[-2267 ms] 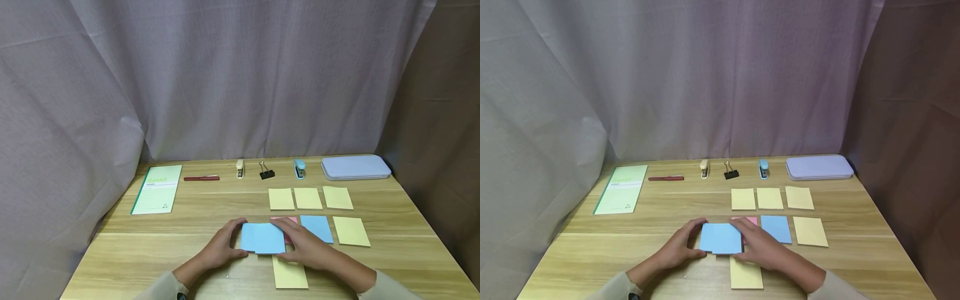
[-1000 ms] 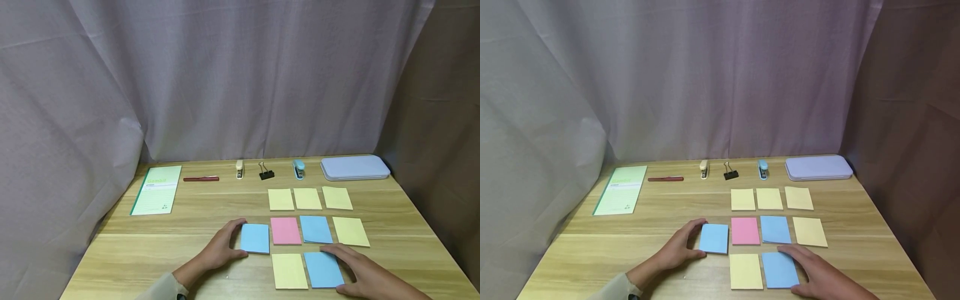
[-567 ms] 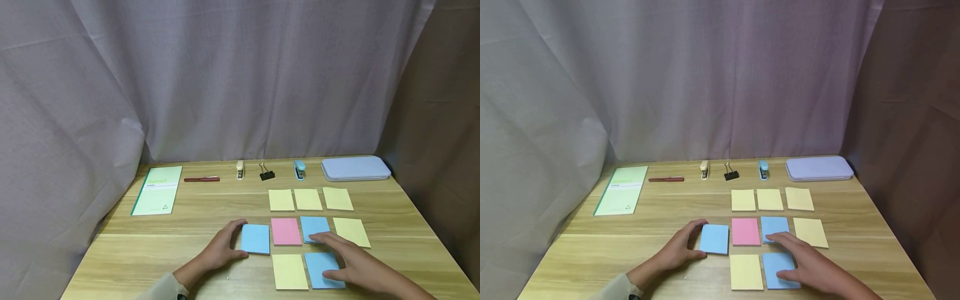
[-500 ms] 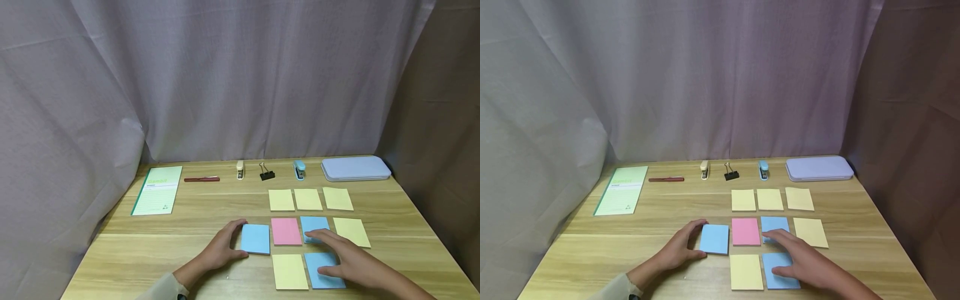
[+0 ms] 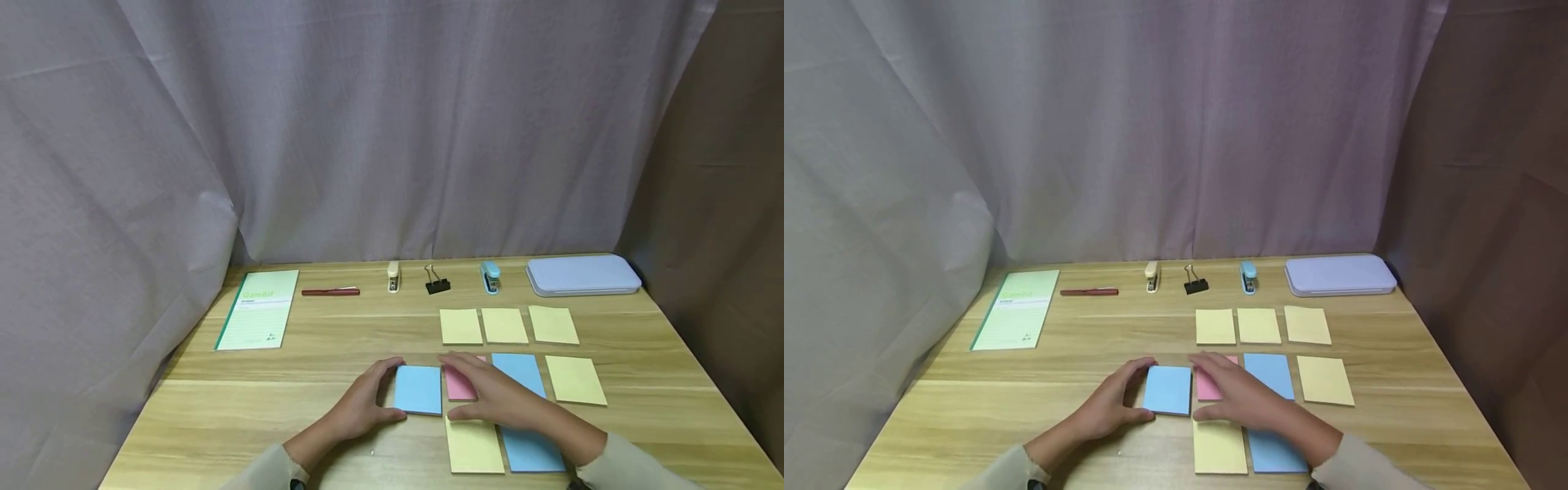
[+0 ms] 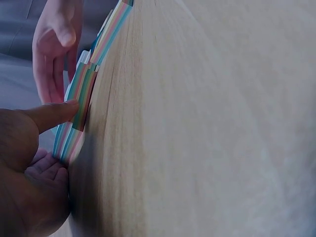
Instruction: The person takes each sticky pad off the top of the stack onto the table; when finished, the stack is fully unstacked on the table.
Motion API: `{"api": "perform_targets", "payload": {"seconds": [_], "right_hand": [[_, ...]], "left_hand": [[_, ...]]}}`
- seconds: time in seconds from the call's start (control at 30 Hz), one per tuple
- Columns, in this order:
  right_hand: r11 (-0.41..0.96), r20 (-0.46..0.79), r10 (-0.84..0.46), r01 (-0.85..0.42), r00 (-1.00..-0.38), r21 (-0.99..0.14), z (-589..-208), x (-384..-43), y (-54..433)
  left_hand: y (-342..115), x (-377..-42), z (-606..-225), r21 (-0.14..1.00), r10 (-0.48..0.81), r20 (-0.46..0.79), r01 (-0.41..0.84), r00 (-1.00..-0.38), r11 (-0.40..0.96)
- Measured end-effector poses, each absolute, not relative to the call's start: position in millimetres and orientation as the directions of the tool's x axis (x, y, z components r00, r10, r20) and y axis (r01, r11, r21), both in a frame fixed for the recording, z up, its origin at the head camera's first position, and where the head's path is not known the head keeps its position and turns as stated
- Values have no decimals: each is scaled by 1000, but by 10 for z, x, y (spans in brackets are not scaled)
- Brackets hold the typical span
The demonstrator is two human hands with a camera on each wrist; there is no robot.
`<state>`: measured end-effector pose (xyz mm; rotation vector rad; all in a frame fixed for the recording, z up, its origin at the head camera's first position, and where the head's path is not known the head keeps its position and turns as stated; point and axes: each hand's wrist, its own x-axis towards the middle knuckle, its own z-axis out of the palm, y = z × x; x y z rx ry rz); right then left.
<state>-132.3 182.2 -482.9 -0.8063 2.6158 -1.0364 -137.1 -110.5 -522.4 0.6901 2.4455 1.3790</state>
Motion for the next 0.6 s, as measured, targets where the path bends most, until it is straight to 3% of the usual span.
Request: {"api": "perform_targets", "payload": {"seconds": [0.6], "right_hand": [[703, 1, -550, -463, -835, -540, -4953, -1317, 1470]], "left_hand": [[-1114, -1381, -5219, 844, 523, 11, 289, -852, 452]]}}
